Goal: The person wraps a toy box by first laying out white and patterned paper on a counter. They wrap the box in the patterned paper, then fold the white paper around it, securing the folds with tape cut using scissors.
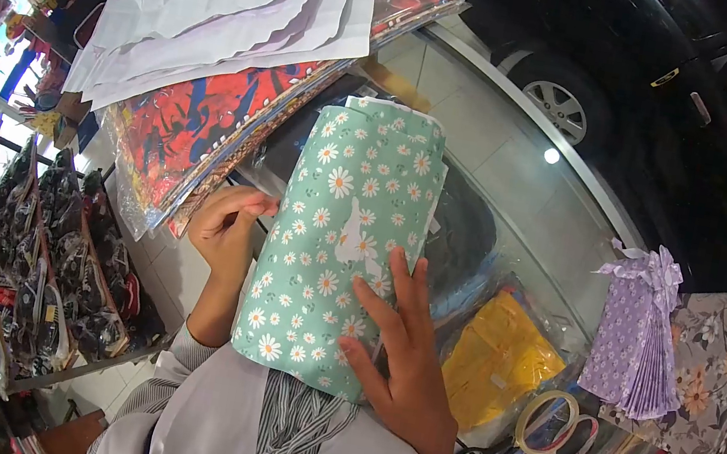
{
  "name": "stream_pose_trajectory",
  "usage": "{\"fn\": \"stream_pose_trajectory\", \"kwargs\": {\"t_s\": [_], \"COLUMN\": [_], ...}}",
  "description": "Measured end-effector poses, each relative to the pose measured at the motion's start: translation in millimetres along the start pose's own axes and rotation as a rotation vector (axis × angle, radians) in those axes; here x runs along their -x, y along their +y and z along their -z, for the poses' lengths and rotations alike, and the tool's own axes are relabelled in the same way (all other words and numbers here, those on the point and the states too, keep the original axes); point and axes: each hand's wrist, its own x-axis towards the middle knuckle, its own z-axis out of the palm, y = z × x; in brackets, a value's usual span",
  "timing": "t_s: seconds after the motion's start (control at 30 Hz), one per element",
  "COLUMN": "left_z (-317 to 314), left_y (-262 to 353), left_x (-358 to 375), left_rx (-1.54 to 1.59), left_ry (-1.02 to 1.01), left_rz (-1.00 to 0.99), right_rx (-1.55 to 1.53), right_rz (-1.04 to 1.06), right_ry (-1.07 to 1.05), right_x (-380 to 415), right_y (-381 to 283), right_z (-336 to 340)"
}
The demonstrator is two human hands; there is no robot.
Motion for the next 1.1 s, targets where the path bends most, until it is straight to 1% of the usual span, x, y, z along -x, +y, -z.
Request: {"fn": "stream_pose_trajectory", "kwargs": {"t_s": [0.03, 0.23, 0.33, 0.43, 0.53, 0.73, 0.83, 1.03, 1.1], "left_z": [-0.7, 1.7, 3.1, -2.9, -7.9, -10.2, -9.5, -12.2, -12.6], "left_y": [0.3, -0.6, -0.6, -5.2, -0.2, -0.3, -3.0, 0.2, 3.8], "left_x": [1.0, 1.5, -1.4, 1.1, -3.8, -2.0, -1.8, -3.8, -6.5], "left_rx": [0.014, -0.043, -0.197, -0.055, -0.008, 0.078, 0.161, 0.166, 0.163], "left_ry": [0.021, -0.014, 0.019, 0.148, 0.126, 0.104, 0.035, 0.007, -0.037], "left_rz": [0.010, -0.006, -0.096, 0.049, 0.048, 0.142, 0.106, 0.217, 0.265], "right_rx": [-0.001, 0.003, -0.016, -0.031, -0.022, -0.026, -0.022, 0.028, 0.056], "right_rz": [0.001, 0.002, -0.003, -0.003, -0.011, -0.009, -0.008, 0.028, 0.028], "right_ry": [0.002, -0.018, -0.011, -0.009, -0.018, -0.019, -0.016, 0.023, 0.034], "right_x": [0.2, 0.3, 1.3, 1.1, 1.6, 1.5, 1.0, 0.3, 1.5], "right_y": [0.0, -0.2, 1.2, 1.3, 0.8, 1.3, 0.7, 2.5, 0.6], "right_z": [0.4, 1.6, 2.0, 1.9, 3.3, 3.2, 3.2, -2.8, -5.6]}}
